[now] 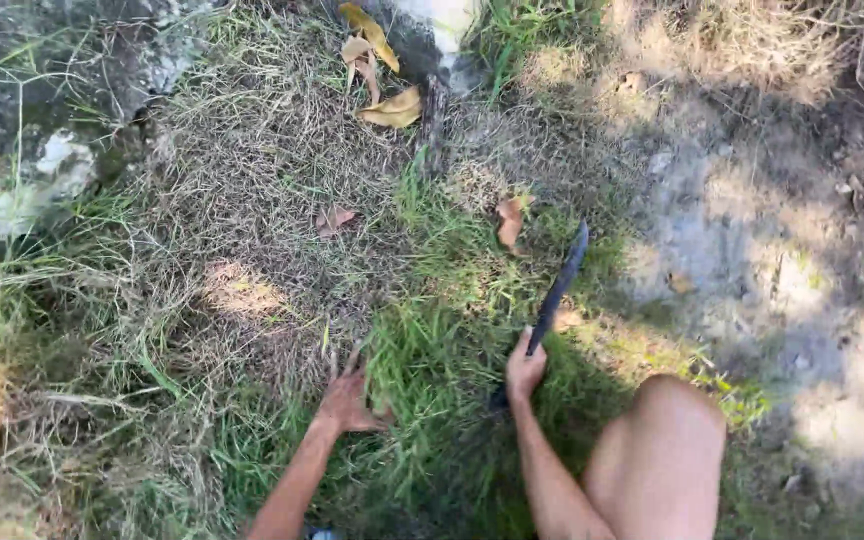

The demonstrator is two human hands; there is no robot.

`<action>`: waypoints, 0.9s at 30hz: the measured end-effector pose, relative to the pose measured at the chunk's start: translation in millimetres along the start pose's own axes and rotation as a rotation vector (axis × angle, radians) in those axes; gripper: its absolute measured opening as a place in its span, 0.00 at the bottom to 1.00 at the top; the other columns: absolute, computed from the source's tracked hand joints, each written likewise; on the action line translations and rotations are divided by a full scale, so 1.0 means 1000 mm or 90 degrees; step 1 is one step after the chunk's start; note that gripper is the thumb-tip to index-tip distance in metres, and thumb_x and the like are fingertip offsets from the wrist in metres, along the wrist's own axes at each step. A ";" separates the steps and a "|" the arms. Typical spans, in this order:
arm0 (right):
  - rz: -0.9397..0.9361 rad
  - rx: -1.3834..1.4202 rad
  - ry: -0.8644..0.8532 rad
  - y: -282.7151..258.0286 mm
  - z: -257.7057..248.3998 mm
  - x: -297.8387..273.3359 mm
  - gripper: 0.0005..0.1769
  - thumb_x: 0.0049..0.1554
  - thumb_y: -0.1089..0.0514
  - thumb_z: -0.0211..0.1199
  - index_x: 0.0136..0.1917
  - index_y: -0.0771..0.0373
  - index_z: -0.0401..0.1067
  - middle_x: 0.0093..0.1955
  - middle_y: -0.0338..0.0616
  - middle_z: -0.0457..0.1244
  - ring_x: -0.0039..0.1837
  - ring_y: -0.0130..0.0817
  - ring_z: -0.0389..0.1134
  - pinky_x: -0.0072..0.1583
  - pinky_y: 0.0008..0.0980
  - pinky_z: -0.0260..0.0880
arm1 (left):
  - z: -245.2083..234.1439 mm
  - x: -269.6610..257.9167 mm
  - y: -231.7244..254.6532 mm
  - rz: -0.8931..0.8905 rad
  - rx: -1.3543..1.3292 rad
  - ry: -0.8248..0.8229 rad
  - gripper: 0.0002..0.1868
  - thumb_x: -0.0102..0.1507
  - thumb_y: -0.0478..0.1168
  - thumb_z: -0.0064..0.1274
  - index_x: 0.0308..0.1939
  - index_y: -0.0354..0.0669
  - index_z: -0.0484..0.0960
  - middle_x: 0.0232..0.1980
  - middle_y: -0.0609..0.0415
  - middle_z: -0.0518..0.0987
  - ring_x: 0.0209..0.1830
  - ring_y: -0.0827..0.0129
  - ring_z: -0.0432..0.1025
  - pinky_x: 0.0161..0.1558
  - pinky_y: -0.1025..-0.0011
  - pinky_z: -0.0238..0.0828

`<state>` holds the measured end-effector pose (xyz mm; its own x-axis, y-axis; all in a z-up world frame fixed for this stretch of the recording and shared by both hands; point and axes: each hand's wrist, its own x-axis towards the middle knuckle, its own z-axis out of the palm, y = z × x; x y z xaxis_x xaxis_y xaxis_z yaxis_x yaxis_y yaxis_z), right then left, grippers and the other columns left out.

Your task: Clearing overgrown tall grass with a machete while crouching on the ground.

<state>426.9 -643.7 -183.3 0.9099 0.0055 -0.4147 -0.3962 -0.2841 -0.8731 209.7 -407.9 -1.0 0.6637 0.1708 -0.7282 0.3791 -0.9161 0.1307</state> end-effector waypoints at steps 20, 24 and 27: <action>0.013 -0.090 0.023 -0.015 -0.007 -0.001 0.36 0.67 0.37 0.56 0.36 0.74 0.72 0.26 0.56 0.62 0.28 0.48 0.60 0.36 0.51 0.59 | -0.224 0.106 0.203 0.017 -0.299 0.311 0.20 0.59 0.55 0.58 0.44 0.44 0.81 0.45 0.51 0.81 0.33 0.65 0.77 0.35 0.62 0.81; 0.035 -0.101 0.011 -0.017 -0.010 -0.010 0.36 0.69 0.38 0.56 0.36 0.74 0.71 0.26 0.57 0.60 0.31 0.50 0.55 0.37 0.51 0.57 | -0.233 0.162 0.170 -0.059 0.185 0.760 0.77 0.20 0.89 0.55 0.67 0.52 0.70 0.68 0.38 0.75 0.61 0.36 0.71 0.62 0.33 0.60; -0.057 -0.155 0.085 -0.018 -0.007 -0.004 0.32 0.67 0.40 0.57 0.38 0.73 0.73 0.26 0.55 0.59 0.27 0.46 0.55 0.36 0.49 0.57 | -0.221 0.117 0.165 -0.456 0.077 0.089 0.85 0.38 0.90 0.54 0.79 0.31 0.42 0.77 0.28 0.46 0.77 0.33 0.47 0.79 0.36 0.30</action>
<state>431.7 -645.2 -164.1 0.9546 -0.0806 -0.2868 -0.2868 -0.5096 -0.8112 493.0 -458.7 84.0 0.3592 0.7796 -0.5130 0.6826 -0.5943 -0.4253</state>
